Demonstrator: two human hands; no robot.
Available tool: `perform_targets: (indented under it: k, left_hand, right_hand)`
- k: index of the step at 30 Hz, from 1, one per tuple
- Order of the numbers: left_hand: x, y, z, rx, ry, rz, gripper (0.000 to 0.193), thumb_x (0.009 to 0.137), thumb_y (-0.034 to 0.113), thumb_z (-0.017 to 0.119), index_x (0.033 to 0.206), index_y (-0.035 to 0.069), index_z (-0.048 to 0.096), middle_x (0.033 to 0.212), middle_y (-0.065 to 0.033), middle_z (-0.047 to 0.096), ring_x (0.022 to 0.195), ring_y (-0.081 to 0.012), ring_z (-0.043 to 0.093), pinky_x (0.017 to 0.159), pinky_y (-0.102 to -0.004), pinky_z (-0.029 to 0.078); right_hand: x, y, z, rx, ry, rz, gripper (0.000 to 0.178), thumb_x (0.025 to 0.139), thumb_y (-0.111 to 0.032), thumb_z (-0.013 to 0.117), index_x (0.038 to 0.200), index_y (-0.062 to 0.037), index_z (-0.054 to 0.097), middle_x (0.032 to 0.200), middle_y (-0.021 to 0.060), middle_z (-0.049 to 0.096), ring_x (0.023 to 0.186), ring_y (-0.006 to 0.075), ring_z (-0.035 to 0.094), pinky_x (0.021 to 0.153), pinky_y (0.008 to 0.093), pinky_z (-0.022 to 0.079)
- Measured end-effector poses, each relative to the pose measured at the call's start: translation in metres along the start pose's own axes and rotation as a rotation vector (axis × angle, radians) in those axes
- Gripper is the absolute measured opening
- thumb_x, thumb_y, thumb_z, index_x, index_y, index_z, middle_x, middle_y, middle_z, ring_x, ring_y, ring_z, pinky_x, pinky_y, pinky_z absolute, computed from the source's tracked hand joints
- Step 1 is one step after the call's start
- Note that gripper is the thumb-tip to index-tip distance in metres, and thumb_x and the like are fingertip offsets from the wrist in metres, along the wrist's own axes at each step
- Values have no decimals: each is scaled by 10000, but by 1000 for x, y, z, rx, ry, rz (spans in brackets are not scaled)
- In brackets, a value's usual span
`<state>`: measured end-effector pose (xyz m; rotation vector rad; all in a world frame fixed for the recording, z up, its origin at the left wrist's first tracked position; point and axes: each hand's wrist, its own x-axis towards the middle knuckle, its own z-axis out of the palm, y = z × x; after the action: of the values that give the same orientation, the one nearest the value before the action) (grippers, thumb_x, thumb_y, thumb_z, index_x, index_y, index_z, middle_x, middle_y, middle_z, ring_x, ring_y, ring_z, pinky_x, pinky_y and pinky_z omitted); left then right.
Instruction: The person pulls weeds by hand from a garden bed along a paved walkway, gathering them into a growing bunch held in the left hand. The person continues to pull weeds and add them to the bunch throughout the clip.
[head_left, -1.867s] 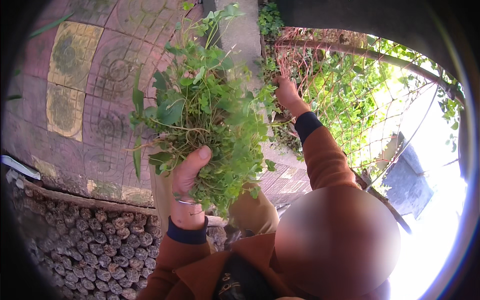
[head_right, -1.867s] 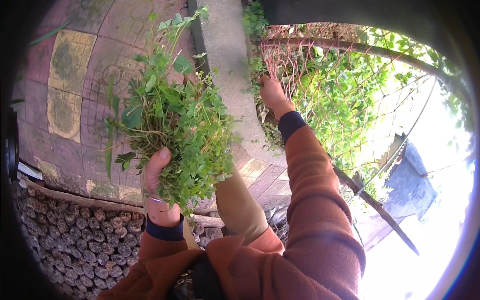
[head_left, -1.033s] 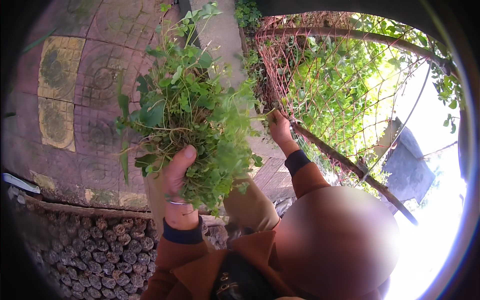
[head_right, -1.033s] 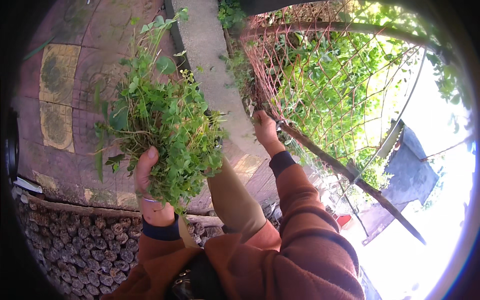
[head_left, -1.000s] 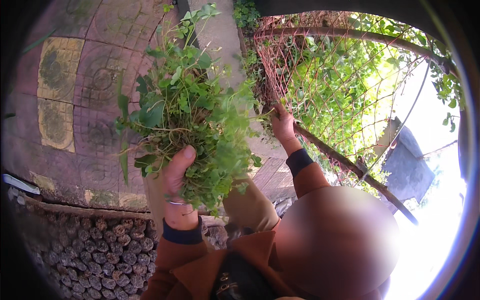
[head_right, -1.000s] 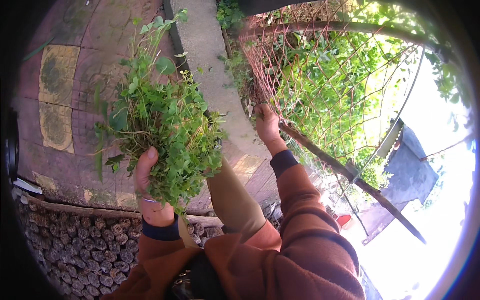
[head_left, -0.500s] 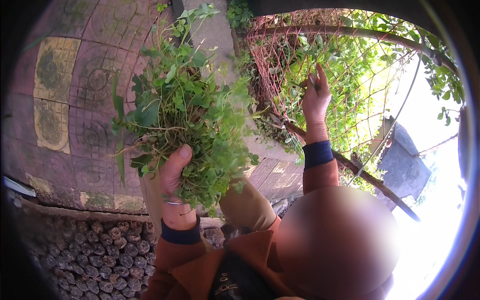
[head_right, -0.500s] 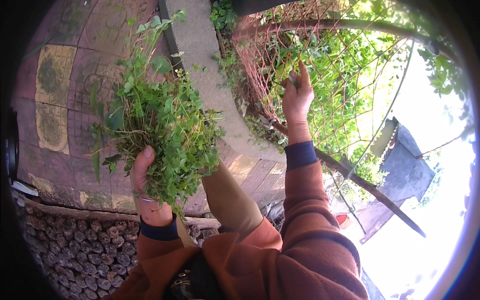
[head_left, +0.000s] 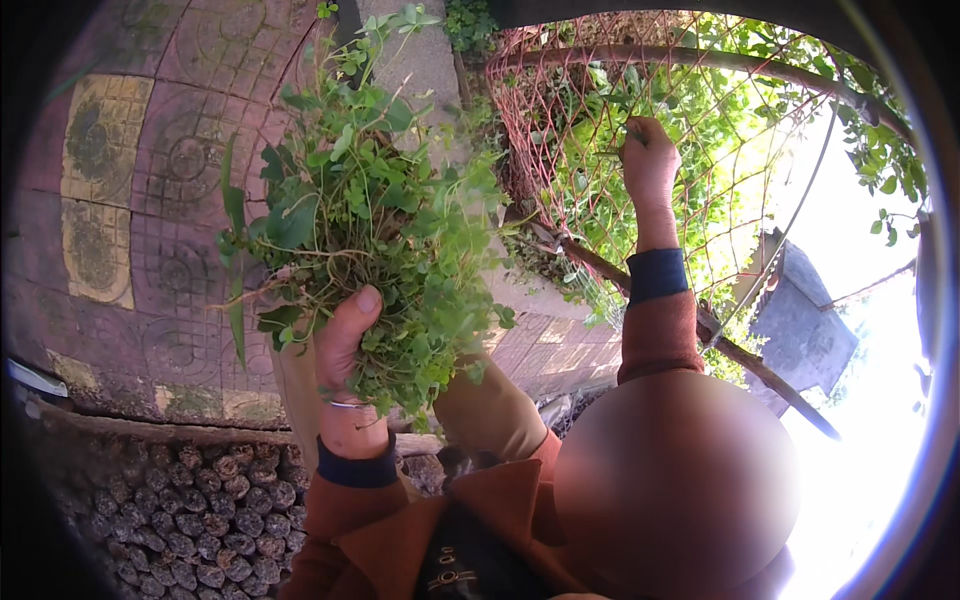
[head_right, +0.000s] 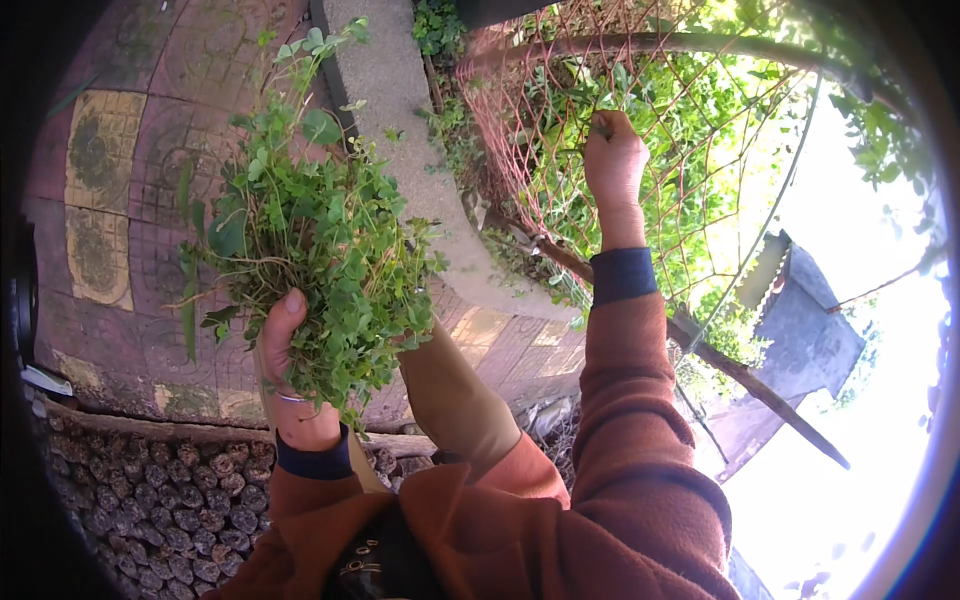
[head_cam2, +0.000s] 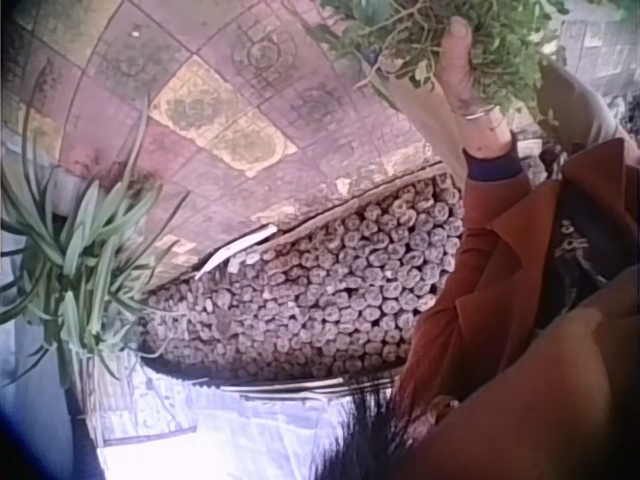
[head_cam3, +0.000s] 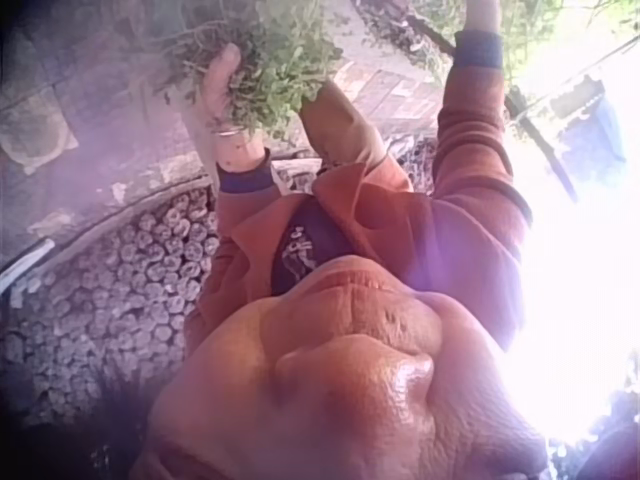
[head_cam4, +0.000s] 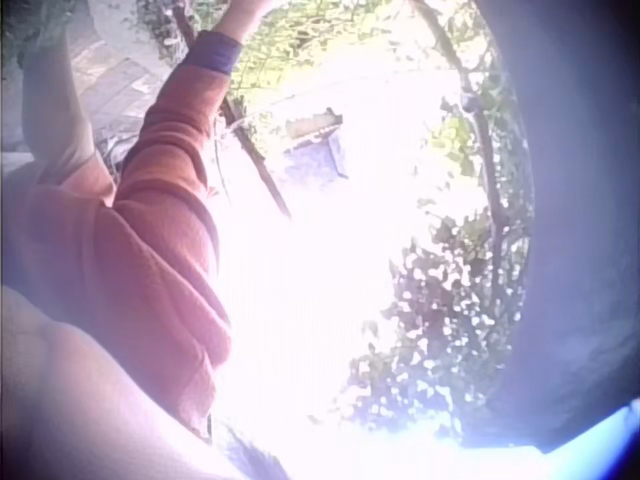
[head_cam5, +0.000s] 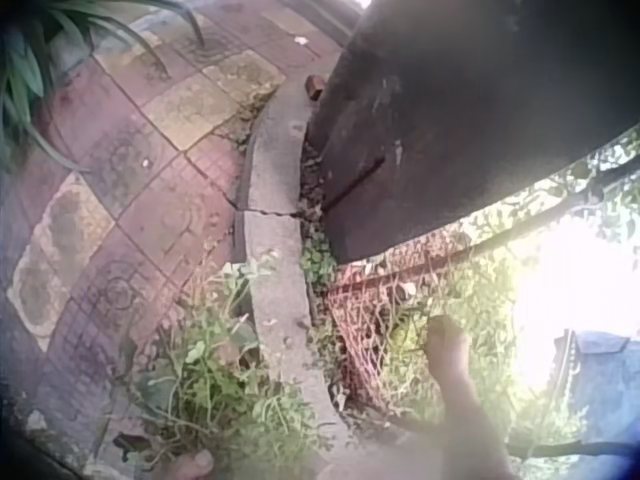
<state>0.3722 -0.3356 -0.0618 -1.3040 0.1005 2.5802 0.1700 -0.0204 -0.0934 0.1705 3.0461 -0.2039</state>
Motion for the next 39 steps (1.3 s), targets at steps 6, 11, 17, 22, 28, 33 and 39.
perform_targets:
  k: [6, 11, 17, 22, 28, 33, 39]
  left_hand:
    - [1, -1, -3, -19, 18, -13, 536, 763, 171, 661, 1217, -43, 473, 1118, -145, 584, 942, -223, 609, 802, -343, 525]
    - [3, 0, -6, 11, -9, -32, 532, 772, 180, 661, 1220, -38, 473, 1129, -142, 579, 955, -218, 604, 812, -349, 520]
    - [3, -3, -4, -32, 1, -35, 530, 781, 198, 650, 1221, -36, 469, 1121, -144, 581, 948, -224, 608, 804, -349, 524]
    - [3, -3, 1, -89, -70, -108, 520, 786, 191, 635, 1220, -38, 465, 1099, -149, 591, 940, -233, 612, 793, -349, 527]
    - [5, -5, -2, -49, -48, -66, 508, 776, 180, 640, 1207, -37, 478, 1093, -146, 594, 934, -233, 613, 796, -351, 524]
    - [3, -8, 3, -62, -29, -50, 511, 762, 168, 655, 1200, -33, 485, 1092, -138, 596, 931, -228, 614, 797, -349, 523]
    - [4, -12, 1, -13, -6, -24, 493, 763, 179, 663, 1182, -27, 504, 1071, -132, 605, 915, -220, 617, 786, -337, 529]
  right_hand:
    - [-4, -1, -3, 479, 31, 154, 127, 852, -143, 583, 883, -28, 629, 607, 7, 555, 512, 64, 473, 467, 224, 366]
    - [-13, -15, -9, 948, 109, 298, 84, 845, -97, 580, 862, -20, 607, 601, -13, 496, 483, 51, 397, 433, 193, 313]
    - [-31, -20, -15, 1527, 95, 458, 63, 863, -111, 554, 872, -52, 571, 687, -21, 474, 512, 55, 368, 424, 189, 277]
    - [-57, -10, -14, 1644, -36, 568, 58, 873, -120, 535, 903, -71, 542, 685, -9, 486, 485, 67, 359, 418, 189, 267]
    - [-74, -3, -20, 1610, -70, 470, 39, 907, -89, 493, 902, -61, 520, 783, 16, 528, 543, 73, 380, 474, 197, 317]
    - [-102, 9, -34, 1456, -95, 498, 40, 907, -97, 513, 891, -64, 527, 726, 25, 525, 562, 96, 433, 490, 210, 353]
    - [-144, 31, -22, 1266, -213, 577, 67, 910, -75, 513, 847, -55, 527, 735, 17, 518, 596, 79, 435, 514, 201, 353]
